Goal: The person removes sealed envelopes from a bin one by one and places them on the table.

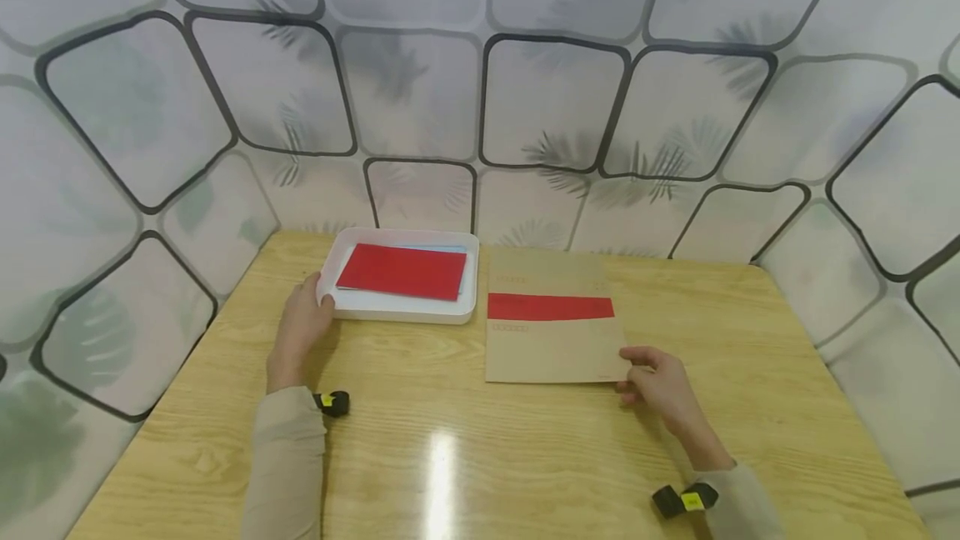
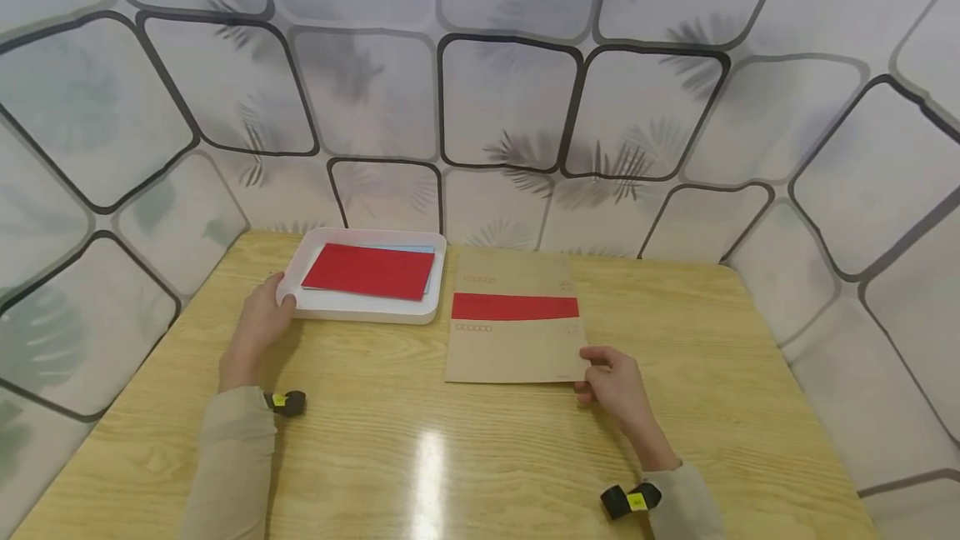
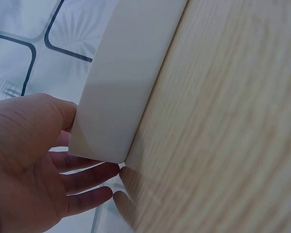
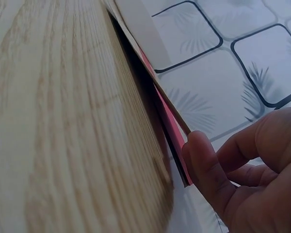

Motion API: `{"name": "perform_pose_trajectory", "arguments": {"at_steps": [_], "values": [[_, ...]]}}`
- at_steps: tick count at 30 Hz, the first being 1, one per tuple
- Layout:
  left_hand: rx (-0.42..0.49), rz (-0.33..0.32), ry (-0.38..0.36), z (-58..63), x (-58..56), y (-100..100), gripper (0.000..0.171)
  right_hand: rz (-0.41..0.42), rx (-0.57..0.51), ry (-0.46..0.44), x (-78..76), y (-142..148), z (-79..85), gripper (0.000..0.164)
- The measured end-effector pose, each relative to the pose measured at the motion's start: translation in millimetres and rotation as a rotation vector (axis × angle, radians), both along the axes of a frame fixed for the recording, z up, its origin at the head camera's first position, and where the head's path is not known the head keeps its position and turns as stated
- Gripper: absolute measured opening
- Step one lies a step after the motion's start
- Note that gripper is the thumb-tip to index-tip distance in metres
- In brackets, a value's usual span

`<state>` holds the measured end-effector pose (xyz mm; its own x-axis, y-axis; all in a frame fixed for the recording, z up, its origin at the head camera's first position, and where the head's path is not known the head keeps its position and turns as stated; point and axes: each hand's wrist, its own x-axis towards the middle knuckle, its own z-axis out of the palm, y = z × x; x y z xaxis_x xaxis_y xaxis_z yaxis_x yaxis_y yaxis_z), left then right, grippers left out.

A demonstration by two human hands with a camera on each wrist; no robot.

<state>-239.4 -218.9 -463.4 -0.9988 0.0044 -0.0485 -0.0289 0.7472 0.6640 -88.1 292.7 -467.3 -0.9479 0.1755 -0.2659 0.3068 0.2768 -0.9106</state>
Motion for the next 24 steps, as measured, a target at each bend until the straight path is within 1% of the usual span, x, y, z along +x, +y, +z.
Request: {"name": "perform_pose_trajectory", "arguments": {"at_steps": [4, 9, 12, 18, 24], "values": [[0.007, 0.004, -0.014, 0.3, 1.6, 0, 0.06, 0.016, 0.041, 0.001, 0.4, 2, 0.0, 0.047], [0.016, 0.009, -0.034, 1.7, 2.6, 0, 0.06, 0.067, 0.187, -0.008, 1.3, 3, 1.6, 0.05], [0.021, 0.01, -0.041, 2.3, 2.4, 0, 0.061, 0.098, 0.264, 0.002, 2.7, 3, 2.4, 0.051], [0.012, 0.008, -0.041, 1.4, 1.9, 0, 0.061, 0.135, 0.32, 0.039, 5.8, 1, 4.8, 0.053], [0.001, 0.002, -0.024, 1.8, 2.3, 1, 0.06, 0.165, 0.36, 0.027, 7.9, -1, 10.5, 0.056]]}}
